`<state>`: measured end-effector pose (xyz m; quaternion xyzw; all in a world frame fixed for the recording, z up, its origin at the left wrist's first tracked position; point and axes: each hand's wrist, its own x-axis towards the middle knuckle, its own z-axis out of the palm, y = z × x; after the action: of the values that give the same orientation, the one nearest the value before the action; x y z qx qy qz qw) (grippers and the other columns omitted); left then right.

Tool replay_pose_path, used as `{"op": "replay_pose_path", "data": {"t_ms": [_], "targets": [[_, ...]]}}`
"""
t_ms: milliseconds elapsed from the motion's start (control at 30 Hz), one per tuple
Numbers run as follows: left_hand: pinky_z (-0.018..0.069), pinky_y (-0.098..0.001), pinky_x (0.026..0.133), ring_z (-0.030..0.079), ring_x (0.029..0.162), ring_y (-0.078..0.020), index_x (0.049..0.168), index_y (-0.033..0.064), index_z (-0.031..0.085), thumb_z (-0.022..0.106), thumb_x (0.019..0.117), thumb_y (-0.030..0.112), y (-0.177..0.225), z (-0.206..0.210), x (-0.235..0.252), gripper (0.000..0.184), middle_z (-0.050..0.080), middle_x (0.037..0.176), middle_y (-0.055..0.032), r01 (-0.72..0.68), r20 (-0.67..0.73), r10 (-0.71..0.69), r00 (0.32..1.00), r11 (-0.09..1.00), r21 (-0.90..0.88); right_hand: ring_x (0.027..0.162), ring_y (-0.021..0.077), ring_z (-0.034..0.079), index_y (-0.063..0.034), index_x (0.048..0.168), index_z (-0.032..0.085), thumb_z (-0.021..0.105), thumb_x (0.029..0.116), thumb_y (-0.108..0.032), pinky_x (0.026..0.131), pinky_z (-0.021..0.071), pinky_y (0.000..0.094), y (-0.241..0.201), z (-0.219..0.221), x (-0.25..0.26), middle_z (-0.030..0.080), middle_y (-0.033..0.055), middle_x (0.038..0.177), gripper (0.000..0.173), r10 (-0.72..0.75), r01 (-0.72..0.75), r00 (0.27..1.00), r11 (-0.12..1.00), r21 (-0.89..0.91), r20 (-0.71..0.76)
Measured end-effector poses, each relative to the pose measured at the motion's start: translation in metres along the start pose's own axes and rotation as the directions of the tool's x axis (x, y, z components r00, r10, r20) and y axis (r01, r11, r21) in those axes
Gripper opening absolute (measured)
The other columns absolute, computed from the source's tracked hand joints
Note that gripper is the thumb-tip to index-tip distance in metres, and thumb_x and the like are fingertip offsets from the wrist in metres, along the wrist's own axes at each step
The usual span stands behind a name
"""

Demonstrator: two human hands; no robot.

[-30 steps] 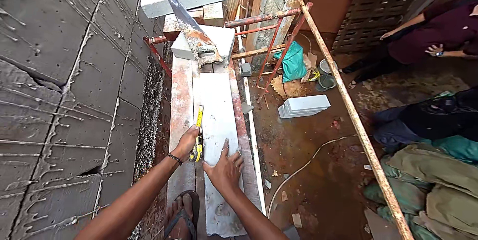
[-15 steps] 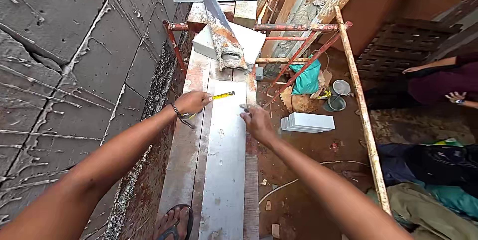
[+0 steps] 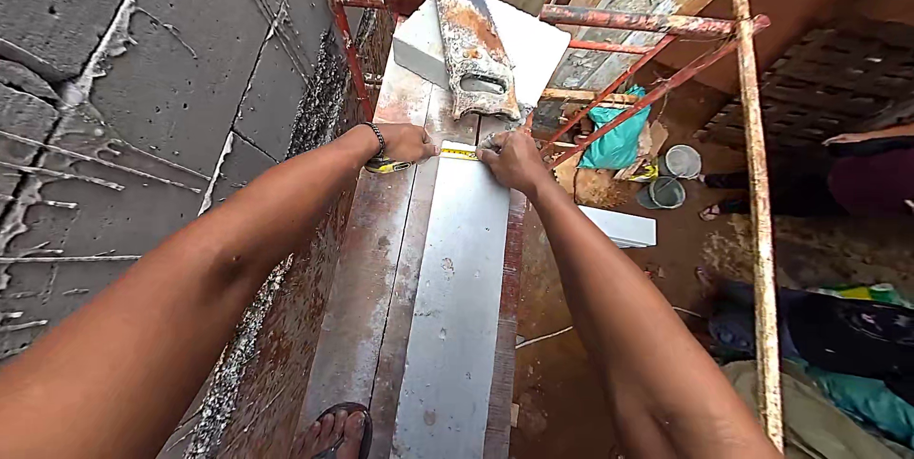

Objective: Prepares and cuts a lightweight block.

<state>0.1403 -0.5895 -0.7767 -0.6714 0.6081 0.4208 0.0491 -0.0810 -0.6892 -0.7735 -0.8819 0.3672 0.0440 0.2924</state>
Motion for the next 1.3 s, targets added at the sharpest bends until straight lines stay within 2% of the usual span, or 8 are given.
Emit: {"op": "replay_pose_path", "data": {"t_ms": [167,467,767,967,1067,1133,1200,1300], "targets": [[0.0446,-0.0523,0.068,0.058,0.072,-0.0284,0.085,0.0041,0.064,0.037,0.1101,0.047,-0.009,-0.004,0.009,0.057,0.057,0.074,-0.0123,0.046,-0.05,-0.044,0.998,0.998,0.048,0.107,0.0357,0.068,-0.0098,0.108,0.074,0.061,0.1011,-0.029,0.092,0.0512,0.0609,-0.004,0.0,0.015,0.072,0.0168,0.107,0.024,0.017,-0.014,0.998,0.999,-0.049,0.06],[0.0473,-0.0617,0.072,0.063,0.079,-0.0357,0.085,0.0037,0.065,0.037,0.1061,0.059,-0.017,-0.006,0.016,0.065,0.061,0.078,-0.0171,0.099,-0.071,-0.09,0.993,0.987,0.124,0.107,0.0385,0.067,-0.0069,0.106,0.072,0.062,0.1011,-0.033,0.088,0.0524,0.0626,-0.01,0.003,0.022,0.07,0.0196,0.107,0.028,0.083,-0.078,0.993,0.995,-0.062,0.084],[0.0472,-0.0606,0.07,0.063,0.079,-0.0342,0.084,0.0064,0.064,0.037,0.1059,0.06,-0.013,-0.003,0.014,0.064,0.061,0.077,-0.0152,0.121,-0.1,-0.104,0.99,0.977,0.176,0.109,0.0389,0.067,-0.0094,0.106,0.072,0.06,0.101,-0.039,0.087,0.0511,0.0638,-0.01,0.004,0.023,0.071,0.0188,0.109,0.032,0.107,-0.096,0.992,0.985,-0.145,0.072],[0.0483,-0.0661,0.081,0.067,0.097,-0.0419,0.097,0.005,0.067,0.034,0.1075,0.057,0.01,-0.024,0.005,0.063,0.068,0.094,-0.0211,0.171,-0.237,-0.106,0.966,0.946,0.274,0.119,0.0392,0.064,-0.0062,0.12,0.067,0.053,0.1044,-0.031,0.09,0.0514,0.063,-0.028,0.005,0.019,0.066,0.0192,0.127,0.032,0.207,-0.227,0.968,0.963,-0.148,-0.139],[0.0482,-0.0663,0.08,0.067,0.097,-0.0416,0.098,0.0056,0.068,0.033,0.1073,0.057,0.028,-0.035,-0.01,0.063,0.068,0.094,-0.0211,0.165,-0.259,-0.095,0.961,0.95,0.264,0.115,0.0369,0.066,-0.0069,0.116,0.07,0.056,0.1048,-0.032,0.096,0.0505,0.0598,-0.016,-0.008,0.016,0.069,0.0193,0.119,0.031,0.154,-0.153,0.973,0.988,0.02,-0.172],[0.0483,-0.0627,0.072,0.065,0.083,-0.0378,0.091,0.0046,0.066,0.034,0.1085,0.054,0.04,-0.024,-0.041,0.061,0.064,0.082,-0.0182,0.116,-0.202,-0.073,0.977,0.971,0.209,0.108,0.0347,0.067,-0.0032,0.113,0.071,0.058,0.1044,-0.028,0.099,0.0503,0.0548,-0.011,-0.02,-0.011,0.07,0.0202,0.112,0.029,-0.026,0.03,0.993,0.999,0.036,-0.112],[0.0448,-0.0502,0.058,0.056,0.061,-0.027,0.077,0.0066,0.062,0.036,0.1097,0.049,0.055,0.005,-0.089,0.059,0.054,0.065,-0.0098,0.016,-0.123,-0.003,0.992,0.994,0.108,0.093,0.0299,0.068,-0.0009,0.103,0.07,0.06,0.1038,-0.024,0.089,0.0527,0.0501,-0.018,-0.031,-0.068,0.069,0.0171,0.098,0.025,-0.227,0.228,0.973,0.974,0.016,-0.037],[0.0448,-0.0384,0.048,0.052,0.048,-0.0163,0.076,0.0095,0.065,0.043,0.1084,0.046,0.084,0.123,-0.191,0.053,0.053,0.057,-0.0031,-0.024,0.216,0.058,0.975,0.987,-0.158,0.072,0.0189,0.063,-0.0052,0.089,0.068,0.066,0.1,-0.021,0.068,0.0546,0.0404,-0.032,0.019,-0.222,0.063,0.0066,0.082,0.019,-0.328,0.296,0.923,0.939,0.175,0.203]]}}
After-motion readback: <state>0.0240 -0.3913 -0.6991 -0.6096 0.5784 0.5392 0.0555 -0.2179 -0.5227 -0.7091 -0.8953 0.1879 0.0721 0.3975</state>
